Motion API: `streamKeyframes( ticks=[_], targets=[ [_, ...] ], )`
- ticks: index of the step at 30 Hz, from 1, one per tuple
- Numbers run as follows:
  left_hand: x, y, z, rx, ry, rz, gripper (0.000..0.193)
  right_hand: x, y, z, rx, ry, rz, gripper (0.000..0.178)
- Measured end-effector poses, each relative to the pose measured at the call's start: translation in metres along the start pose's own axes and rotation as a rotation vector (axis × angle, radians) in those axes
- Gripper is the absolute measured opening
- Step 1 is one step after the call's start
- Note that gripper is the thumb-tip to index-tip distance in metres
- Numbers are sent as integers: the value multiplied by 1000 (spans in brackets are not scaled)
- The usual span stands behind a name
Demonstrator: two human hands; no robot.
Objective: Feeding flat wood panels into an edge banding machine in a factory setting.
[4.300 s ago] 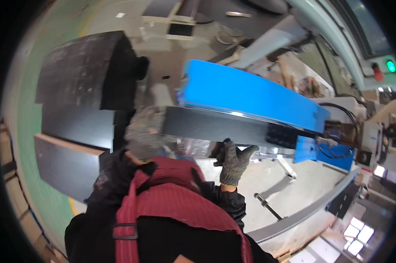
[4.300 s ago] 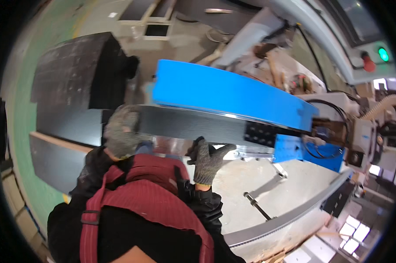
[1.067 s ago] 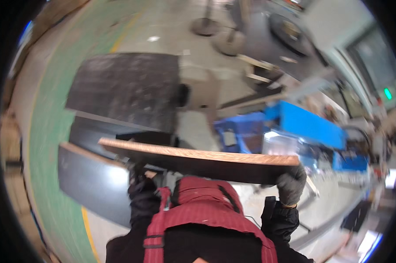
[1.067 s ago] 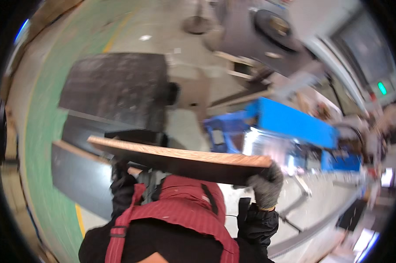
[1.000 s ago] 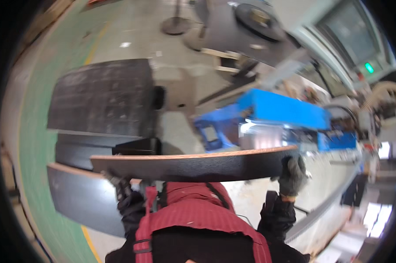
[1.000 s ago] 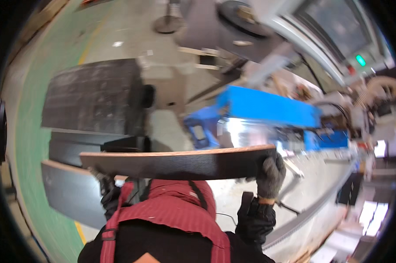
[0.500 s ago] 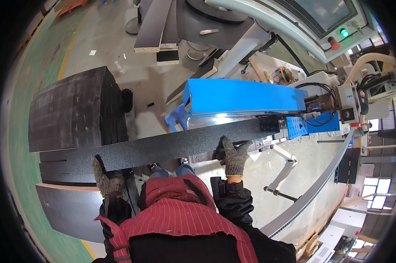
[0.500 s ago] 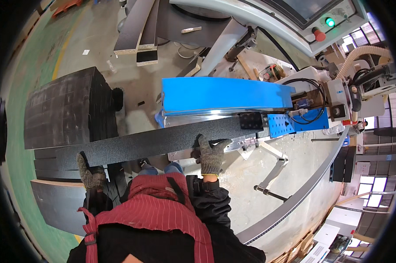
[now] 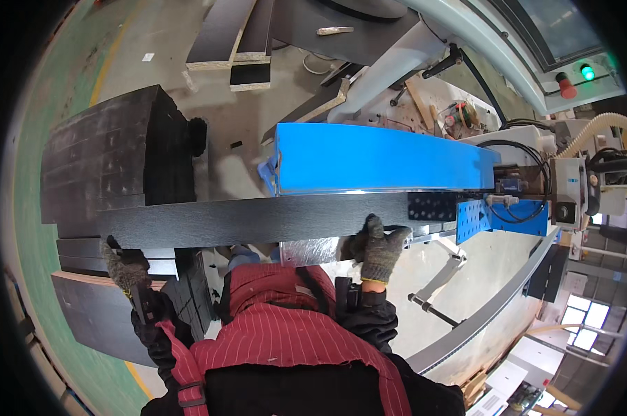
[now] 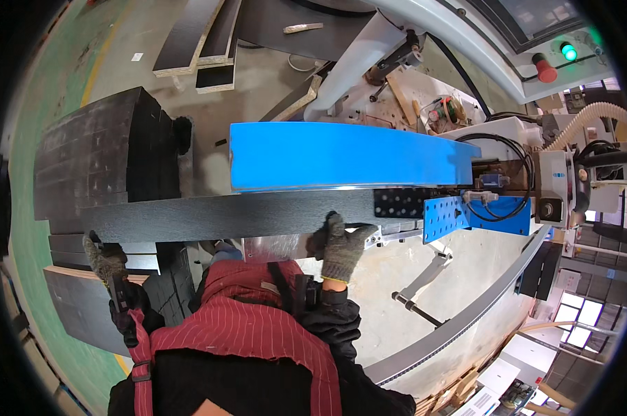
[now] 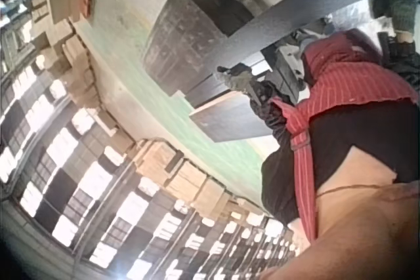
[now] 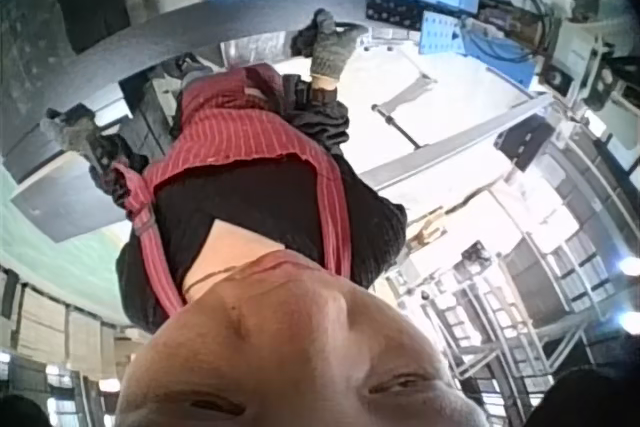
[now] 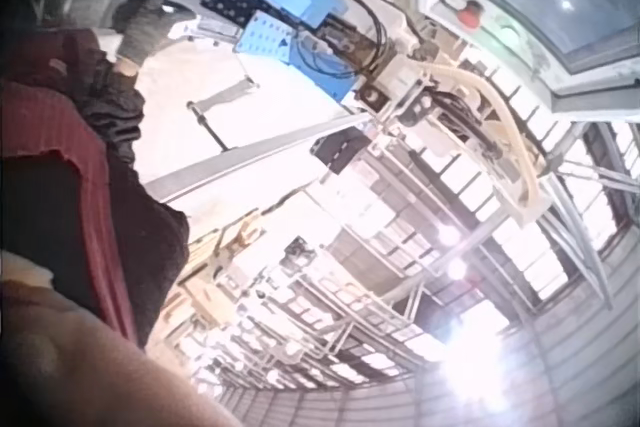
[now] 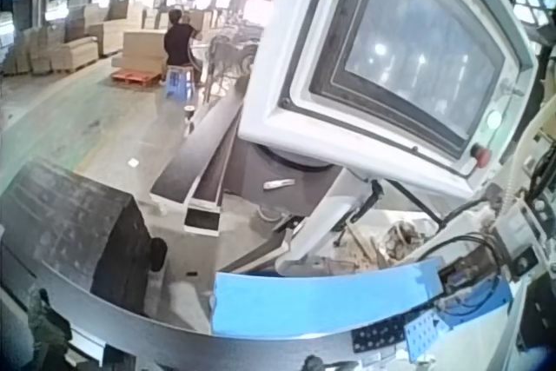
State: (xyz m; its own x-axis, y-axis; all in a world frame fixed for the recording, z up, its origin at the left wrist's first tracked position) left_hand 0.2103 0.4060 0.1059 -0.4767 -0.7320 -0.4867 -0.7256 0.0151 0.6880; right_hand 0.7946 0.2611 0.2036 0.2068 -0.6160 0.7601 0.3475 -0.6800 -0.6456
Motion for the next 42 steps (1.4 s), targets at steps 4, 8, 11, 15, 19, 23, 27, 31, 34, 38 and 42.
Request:
streamKeyframes(
  ticks=[4, 8, 11, 15, 19, 23, 27, 31, 34, 38, 42],
  targets=[
    [-67, 3, -61, -947, -286, 1143, 39, 17, 28, 38, -192, -143, 19, 92],
    [-15, -41, -25, -347, -467, 397, 49, 40, 47, 79, -173, -148, -122, 87],
    [-78, -55, -100, 42, -468, 479, 65, 51, 69, 105, -182, -176, 79, 67],
    [-117, -61, -138, 73, -650, 897, 69, 62, 136, 160, -126, -182, 125, 45],
    [-149, -77, -159, -354, -910, 1136, 62, 77, 108, 158, 174, 70, -1, 45],
    [-175, -99, -198, -745, -1123, 1394, 60, 60, 66, 99, 64, 189, 64, 54],
    [-175, -125, -214, -863, -1116, 1597, 63, 6, -9, -2, -12, -236, -333, 70],
    [-216, -146, -246, -560, -1345, 1704, 61, -20, -66, -63, -89, -533, 186, 77],
    [-221, -174, -260, -389, -1546, 1680, 69, -28, -50, -55, 81, -481, 253, 80],
    [-221, -215, -293, -108, -1718, 1475, 60, -5, -61, -51, 152, -390, -260, 94],
    [-248, -237, -313, 154, -1672, 1397, 68, 6, -48, -28, 191, -306, -190, 92]
  ],
)
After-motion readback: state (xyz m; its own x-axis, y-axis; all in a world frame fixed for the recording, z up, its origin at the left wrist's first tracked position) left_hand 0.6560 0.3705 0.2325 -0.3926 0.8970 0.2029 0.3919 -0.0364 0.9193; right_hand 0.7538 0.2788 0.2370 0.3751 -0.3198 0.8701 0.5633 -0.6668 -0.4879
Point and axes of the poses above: each hand's wrist, its own z-axis towards the middle knuckle, its own x-axis out of the back of the hand, y = z × x, the point moved 7 cm from there along z, towards the middle knuckle, and after that the axes turned 8 degrees about -z, right-handed, at the moved point
